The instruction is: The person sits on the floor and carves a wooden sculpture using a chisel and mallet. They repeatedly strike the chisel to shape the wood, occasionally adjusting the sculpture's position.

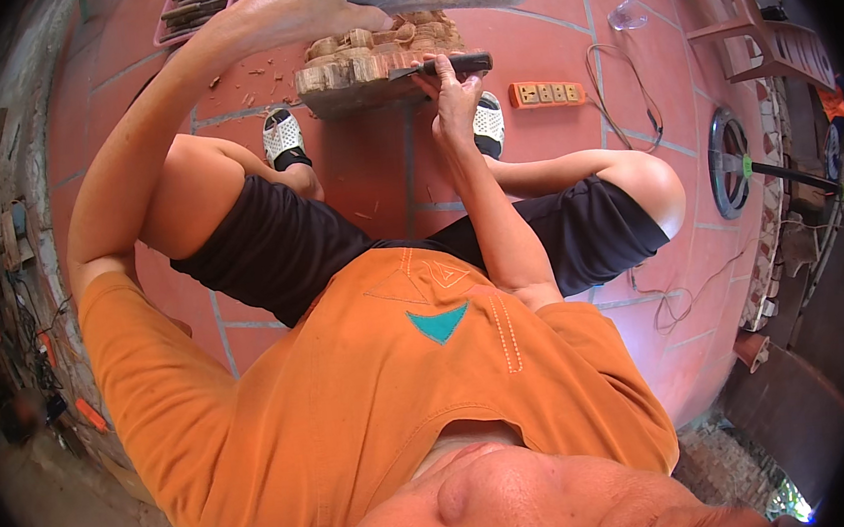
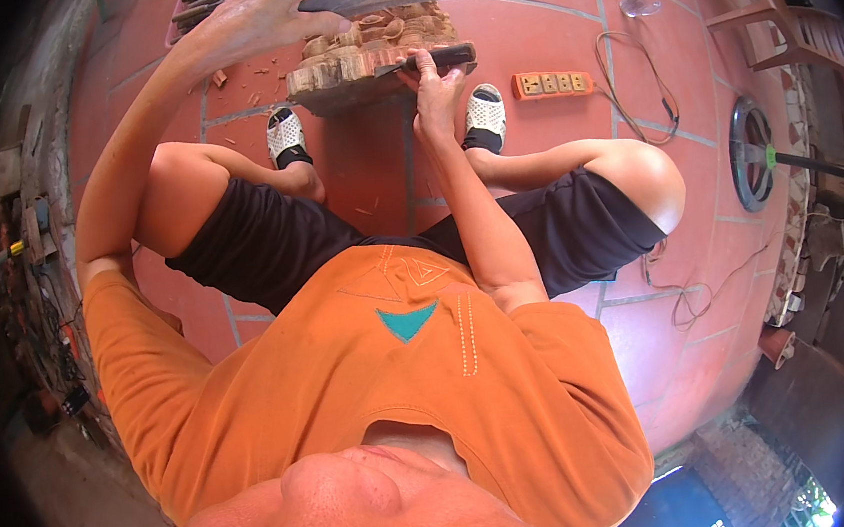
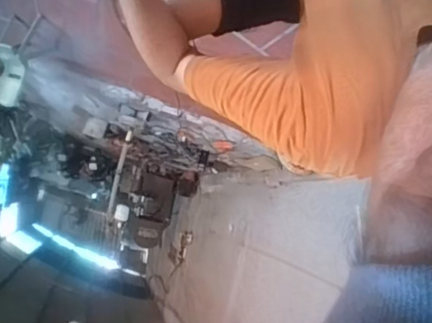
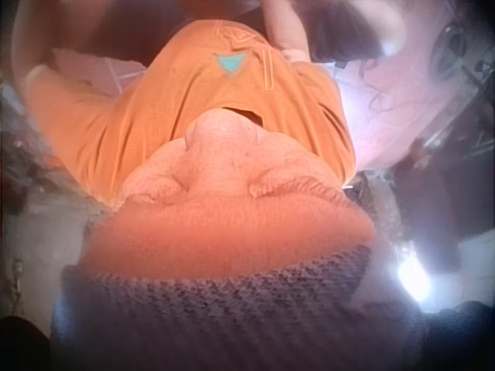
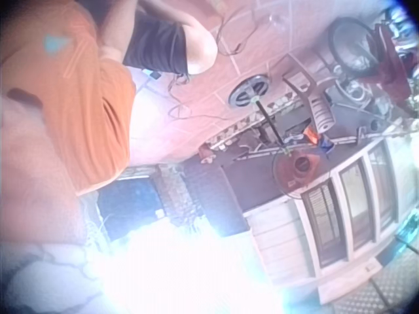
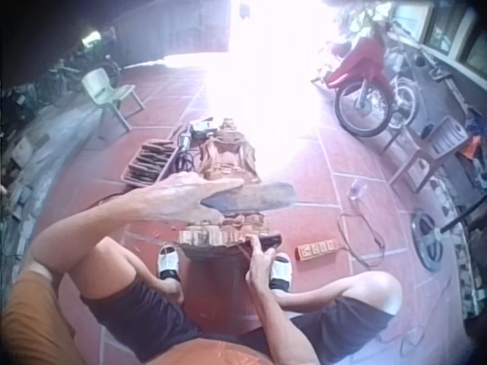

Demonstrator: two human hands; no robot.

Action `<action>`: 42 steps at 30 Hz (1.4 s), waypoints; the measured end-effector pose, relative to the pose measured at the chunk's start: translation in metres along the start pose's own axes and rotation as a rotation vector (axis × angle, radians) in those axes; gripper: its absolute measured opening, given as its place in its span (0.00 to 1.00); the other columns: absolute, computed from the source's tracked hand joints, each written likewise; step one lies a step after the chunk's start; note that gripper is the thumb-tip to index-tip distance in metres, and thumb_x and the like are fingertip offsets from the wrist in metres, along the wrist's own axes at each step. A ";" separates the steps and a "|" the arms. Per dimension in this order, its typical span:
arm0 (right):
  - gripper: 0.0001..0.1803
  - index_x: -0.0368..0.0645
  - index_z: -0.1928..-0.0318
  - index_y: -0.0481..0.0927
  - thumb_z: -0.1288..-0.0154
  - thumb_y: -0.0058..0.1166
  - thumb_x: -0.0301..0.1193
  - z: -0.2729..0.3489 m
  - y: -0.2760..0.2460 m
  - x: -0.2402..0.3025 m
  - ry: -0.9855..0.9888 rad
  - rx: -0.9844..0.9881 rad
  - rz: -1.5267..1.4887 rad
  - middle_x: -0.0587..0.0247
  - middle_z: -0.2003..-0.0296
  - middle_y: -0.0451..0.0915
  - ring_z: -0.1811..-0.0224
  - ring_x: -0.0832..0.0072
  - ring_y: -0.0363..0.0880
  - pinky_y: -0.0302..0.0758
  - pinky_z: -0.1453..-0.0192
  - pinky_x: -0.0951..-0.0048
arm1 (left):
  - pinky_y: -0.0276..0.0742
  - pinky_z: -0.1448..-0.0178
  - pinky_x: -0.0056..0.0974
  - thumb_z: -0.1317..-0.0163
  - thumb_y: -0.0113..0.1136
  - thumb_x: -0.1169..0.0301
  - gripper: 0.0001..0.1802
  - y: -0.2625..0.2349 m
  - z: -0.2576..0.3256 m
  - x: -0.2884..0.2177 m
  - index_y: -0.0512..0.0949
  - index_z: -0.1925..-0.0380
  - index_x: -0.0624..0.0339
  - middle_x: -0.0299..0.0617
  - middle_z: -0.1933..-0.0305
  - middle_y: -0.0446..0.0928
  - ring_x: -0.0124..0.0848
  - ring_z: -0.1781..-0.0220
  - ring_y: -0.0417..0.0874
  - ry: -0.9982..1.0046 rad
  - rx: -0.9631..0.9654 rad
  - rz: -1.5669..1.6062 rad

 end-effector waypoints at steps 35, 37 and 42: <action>0.15 0.38 0.48 0.68 0.29 0.58 0.22 -0.001 0.012 0.006 -0.193 0.097 0.145 0.54 0.57 0.81 0.58 0.67 0.85 0.87 0.57 0.68 | 0.78 0.50 0.52 0.36 0.63 0.56 0.40 0.004 0.004 0.012 0.61 0.26 0.50 0.65 0.56 0.81 0.57 0.55 0.85 0.025 0.037 -0.024; 0.14 0.36 0.48 0.72 0.31 0.60 0.22 0.006 0.017 0.008 -0.217 0.104 0.165 0.58 0.58 0.81 0.58 0.74 0.82 0.84 0.57 0.73 | 0.79 0.51 0.52 0.36 0.63 0.56 0.40 0.006 0.004 0.014 0.61 0.26 0.51 0.65 0.56 0.81 0.57 0.55 0.85 0.027 0.043 -0.023; 0.12 0.38 0.52 0.73 0.31 0.61 0.23 0.020 0.030 0.012 -0.432 0.208 0.465 0.62 0.61 0.84 0.58 0.74 0.83 0.80 0.58 0.73 | 0.79 0.50 0.51 0.35 0.63 0.56 0.40 0.006 0.006 0.012 0.60 0.26 0.51 0.65 0.55 0.81 0.57 0.55 0.85 0.034 0.042 0.011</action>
Point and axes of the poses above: each hand's wrist, its own z-axis away from the middle knuckle, its own y-axis out of the palm, x = y × z, the point moved 2 cm from there along -z, towards the middle knuckle
